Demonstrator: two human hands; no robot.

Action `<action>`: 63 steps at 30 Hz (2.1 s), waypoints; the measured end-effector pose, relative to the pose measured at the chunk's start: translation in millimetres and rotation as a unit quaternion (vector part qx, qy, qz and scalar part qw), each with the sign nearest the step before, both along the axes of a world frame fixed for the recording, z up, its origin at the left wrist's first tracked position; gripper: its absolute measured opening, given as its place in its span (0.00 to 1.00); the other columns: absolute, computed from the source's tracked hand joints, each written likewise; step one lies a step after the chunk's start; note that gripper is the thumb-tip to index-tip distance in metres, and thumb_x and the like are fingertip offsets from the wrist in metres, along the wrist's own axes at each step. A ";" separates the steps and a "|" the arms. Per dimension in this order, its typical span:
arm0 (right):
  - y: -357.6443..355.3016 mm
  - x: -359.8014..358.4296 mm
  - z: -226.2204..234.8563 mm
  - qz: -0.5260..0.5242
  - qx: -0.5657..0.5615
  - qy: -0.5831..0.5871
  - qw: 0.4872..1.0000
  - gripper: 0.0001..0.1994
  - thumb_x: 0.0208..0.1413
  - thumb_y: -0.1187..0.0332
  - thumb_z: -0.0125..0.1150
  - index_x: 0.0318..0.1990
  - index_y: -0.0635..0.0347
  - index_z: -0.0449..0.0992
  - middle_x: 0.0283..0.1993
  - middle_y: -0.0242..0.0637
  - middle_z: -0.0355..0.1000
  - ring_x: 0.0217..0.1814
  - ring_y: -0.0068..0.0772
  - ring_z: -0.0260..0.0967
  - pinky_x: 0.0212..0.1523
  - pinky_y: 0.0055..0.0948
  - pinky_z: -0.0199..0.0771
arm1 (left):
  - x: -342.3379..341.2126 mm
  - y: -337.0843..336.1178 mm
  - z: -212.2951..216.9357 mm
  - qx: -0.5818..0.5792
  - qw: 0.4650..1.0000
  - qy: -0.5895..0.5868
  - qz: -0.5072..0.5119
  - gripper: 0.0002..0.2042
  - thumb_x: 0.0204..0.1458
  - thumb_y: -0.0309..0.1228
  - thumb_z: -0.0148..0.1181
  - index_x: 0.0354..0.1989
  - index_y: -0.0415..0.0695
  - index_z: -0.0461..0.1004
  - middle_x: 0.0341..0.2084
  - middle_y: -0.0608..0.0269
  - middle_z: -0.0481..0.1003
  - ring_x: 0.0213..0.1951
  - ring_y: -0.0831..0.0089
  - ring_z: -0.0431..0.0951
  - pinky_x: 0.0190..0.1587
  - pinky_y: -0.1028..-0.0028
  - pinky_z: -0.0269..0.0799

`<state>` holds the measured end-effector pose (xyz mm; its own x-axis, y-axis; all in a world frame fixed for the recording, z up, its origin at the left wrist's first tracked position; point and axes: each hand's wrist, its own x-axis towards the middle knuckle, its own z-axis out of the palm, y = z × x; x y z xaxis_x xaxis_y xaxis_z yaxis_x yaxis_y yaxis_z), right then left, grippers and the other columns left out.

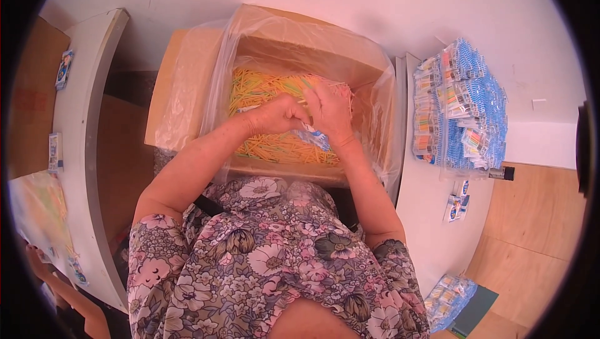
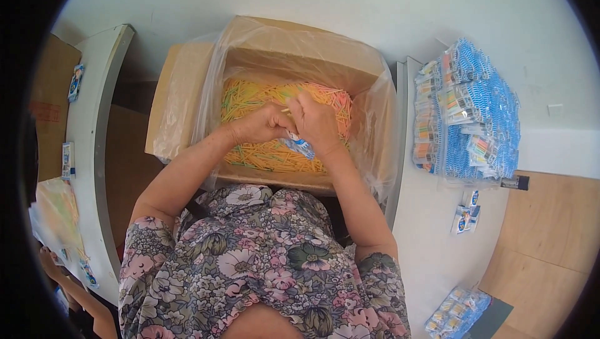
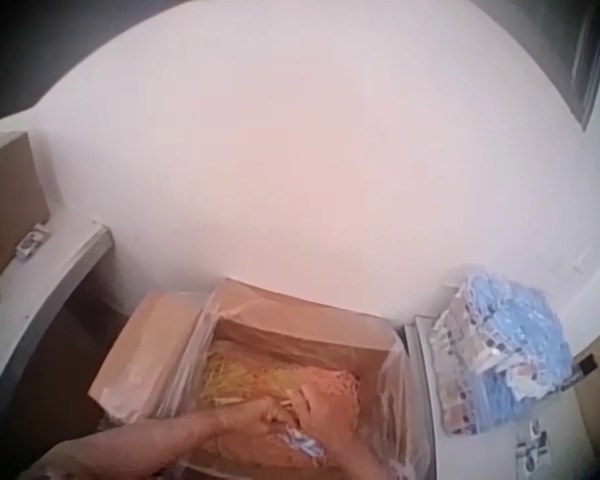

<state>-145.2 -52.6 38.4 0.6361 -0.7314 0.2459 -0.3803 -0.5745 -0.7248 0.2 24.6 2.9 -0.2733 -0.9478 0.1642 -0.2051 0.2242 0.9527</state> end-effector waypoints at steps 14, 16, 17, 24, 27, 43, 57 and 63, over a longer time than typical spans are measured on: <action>-20.6 -39.1 28.0 -0.022 0.169 -0.036 0.985 0.07 0.58 0.70 0.48 0.40 0.63 0.66 0.29 0.42 0.68 0.33 0.34 0.67 0.38 0.29 0.66 | 5.3 -1.5 9.9 0.071 0.989 0.116 0.049 0.05 0.46 0.21 0.60 0.32 0.36 0.78 0.24 0.62 0.77 0.29 0.82 0.73 0.35 0.78 0.70; -12.4 -34.7 21.2 0.021 0.096 -0.029 0.995 0.08 0.57 0.70 0.49 0.42 0.62 0.65 0.31 0.44 0.68 0.33 0.36 0.68 0.38 0.30 0.67 | 4.9 -2.4 9.6 0.082 0.990 0.109 0.041 0.06 0.46 0.21 0.60 0.33 0.36 0.78 0.25 0.63 0.77 0.29 0.81 0.74 0.34 0.78 0.70; -7.9 -30.1 17.7 0.065 0.022 -0.023 0.997 0.10 0.56 0.70 0.50 0.44 0.61 0.64 0.32 0.45 0.69 0.33 0.38 0.68 0.37 0.32 0.67 | 5.4 -2.5 9.0 0.093 0.990 0.100 0.035 0.06 0.46 0.21 0.60 0.33 0.37 0.78 0.25 0.63 0.76 0.29 0.80 0.74 0.33 0.78 0.70; -3.3 -15.5 9.6 0.106 -0.173 0.064 0.977 0.17 0.55 0.71 0.50 0.53 0.61 0.63 0.42 0.48 0.70 0.41 0.48 0.69 0.39 0.34 0.69 | 2.5 -0.3 4.2 0.096 0.984 0.149 0.018 0.05 0.47 0.22 0.60 0.32 0.36 0.78 0.23 0.69 0.76 0.28 0.85 0.71 0.34 0.80 0.69; -17.8 -16.8 -4.2 0.136 -0.061 0.025 0.988 0.22 0.55 0.72 0.50 0.58 0.61 0.60 0.45 0.46 0.71 0.48 0.45 0.69 0.46 0.33 0.67 | 4.5 -0.3 6.8 0.155 0.972 0.176 0.018 0.05 0.49 0.24 0.60 0.31 0.36 0.79 0.24 0.69 0.77 0.29 0.85 0.72 0.34 0.80 0.69; -12.5 10.3 -21.8 0.147 -0.016 0.031 0.989 0.36 0.34 0.67 0.71 0.55 0.63 0.63 0.57 0.49 0.62 0.59 0.50 0.59 0.56 0.38 0.62 | 12.3 -5.7 8.4 0.281 0.822 0.495 0.025 0.13 0.53 0.36 0.58 0.43 0.41 0.73 0.38 0.65 0.76 0.38 0.76 0.76 0.43 0.71 0.72; -7.2 -6.5 20.4 0.060 0.063 0.170 0.982 0.11 0.53 0.63 0.58 0.32 0.63 0.71 0.24 0.35 0.67 0.28 0.20 0.64 0.31 0.23 0.66 | -4.2 -4.9 -8.6 0.039 0.999 -0.004 -0.007 0.05 0.50 0.27 0.58 0.28 0.36 0.74 0.20 0.62 0.74 0.26 0.80 0.70 0.31 0.74 0.68; -14.7 -5.4 -11.9 0.029 0.083 0.034 0.996 0.11 0.51 0.66 0.60 0.24 0.63 0.68 0.19 0.35 0.64 0.21 0.23 0.61 0.24 0.24 0.63 | -9.0 -3.8 -7.7 0.093 0.991 0.093 -0.024 0.05 0.48 0.25 0.59 0.26 0.36 0.75 0.19 0.64 0.72 0.26 0.83 0.69 0.31 0.75 0.68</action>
<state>-150.6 -67.3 26.4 0.6892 -0.7201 0.0799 -0.4009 -0.4708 -0.7859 -8.8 20.9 -4.8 -0.3007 -0.9529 0.0397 -0.0148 0.0463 0.9988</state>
